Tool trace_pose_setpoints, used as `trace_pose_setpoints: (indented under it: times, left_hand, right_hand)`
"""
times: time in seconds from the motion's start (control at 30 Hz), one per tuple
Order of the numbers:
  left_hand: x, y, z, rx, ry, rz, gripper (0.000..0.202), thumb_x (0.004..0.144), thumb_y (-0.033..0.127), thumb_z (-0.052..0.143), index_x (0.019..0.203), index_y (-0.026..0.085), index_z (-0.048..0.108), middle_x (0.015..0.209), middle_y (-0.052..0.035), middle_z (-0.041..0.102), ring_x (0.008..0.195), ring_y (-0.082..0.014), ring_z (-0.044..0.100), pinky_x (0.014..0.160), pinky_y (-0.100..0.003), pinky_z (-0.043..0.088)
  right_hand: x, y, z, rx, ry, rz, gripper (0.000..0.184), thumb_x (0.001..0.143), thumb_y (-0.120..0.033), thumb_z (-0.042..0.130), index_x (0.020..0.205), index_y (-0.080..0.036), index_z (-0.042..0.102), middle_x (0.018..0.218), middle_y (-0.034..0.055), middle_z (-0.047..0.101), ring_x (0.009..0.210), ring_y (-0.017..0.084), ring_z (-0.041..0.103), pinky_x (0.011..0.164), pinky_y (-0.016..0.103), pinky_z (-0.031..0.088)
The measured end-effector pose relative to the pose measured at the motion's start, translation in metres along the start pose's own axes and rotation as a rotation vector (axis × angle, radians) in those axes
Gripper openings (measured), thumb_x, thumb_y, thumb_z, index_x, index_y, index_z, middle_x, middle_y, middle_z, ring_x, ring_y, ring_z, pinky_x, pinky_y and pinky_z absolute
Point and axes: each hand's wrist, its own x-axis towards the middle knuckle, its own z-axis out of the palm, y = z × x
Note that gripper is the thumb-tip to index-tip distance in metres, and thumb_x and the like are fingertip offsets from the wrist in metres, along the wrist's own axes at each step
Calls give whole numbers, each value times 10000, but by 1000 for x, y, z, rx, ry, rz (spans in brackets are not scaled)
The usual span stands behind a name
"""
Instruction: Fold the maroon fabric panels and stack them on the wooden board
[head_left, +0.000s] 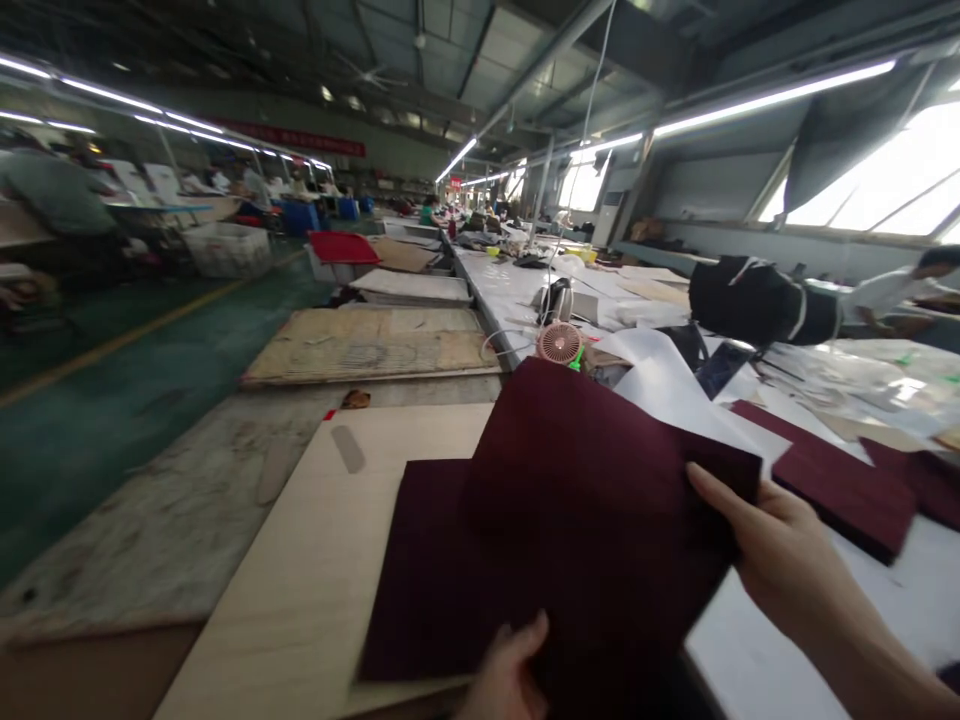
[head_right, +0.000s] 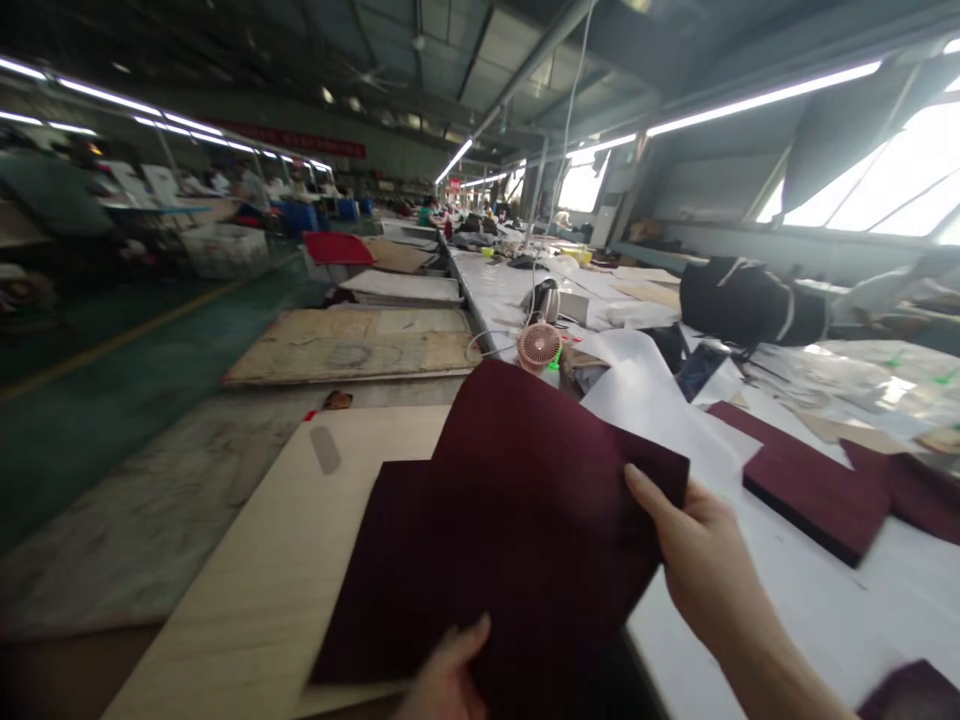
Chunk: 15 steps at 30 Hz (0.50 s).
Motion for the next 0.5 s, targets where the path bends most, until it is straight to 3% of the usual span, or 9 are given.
trace_pose_setpoints:
  times: [0.1, 0.23, 0.37, 0.43, 0.5]
  left_hand:
    - [-12, 50, -19, 9, 168, 137, 506, 776, 335, 695, 1212, 128, 542, 1213, -142, 630, 1110, -271, 604, 979, -425, 463]
    - [-32, 101, -61, 205, 222, 222, 534, 728, 288, 724, 1213, 135, 562, 1153, -116, 674, 1058, -257, 636, 991, -420, 450]
    - [-33, 111, -115, 466, 259, 150, 506, 706, 356, 723, 1143, 126, 614, 1066, -94, 711, 1004, -263, 656, 951, -405, 470]
    - [-29, 108, -140, 625, 272, 119, 477, 687, 387, 728, 1076, 123, 647, 1024, -83, 724, 975, -266, 661, 921, -383, 484]
    - [-25, 105, -160, 802, 368, 139, 438, 662, 412, 734, 998, 138, 674, 979, -66, 735, 942, -262, 665, 869, -347, 503]
  right_hand:
    - [2, 52, 13, 175, 56, 212, 443, 573, -368, 819, 931, -148, 679, 814, 73, 735, 744, 263, 694, 612, 335, 588]
    - [-22, 146, 30, 238, 112, 448, 639, 552, -405, 836, 1094, -151, 612, 899, 72, 731, 770, 273, 695, 613, 353, 587]
    - [-56, 231, 40, 191, 184, 644, 775, 519, -466, 838, 1174, -183, 536, 982, 79, 715, 806, 281, 691, 561, 333, 582]
    - [-68, 255, 42, 162, 155, 727, 787, 519, -477, 831, 1180, -189, 515, 956, 86, 715, 799, 288, 692, 523, 325, 574]
    - [-73, 265, 41, 153, 91, 802, 786, 522, -464, 832, 1179, -189, 501, 898, 80, 713, 758, 285, 693, 497, 330, 570]
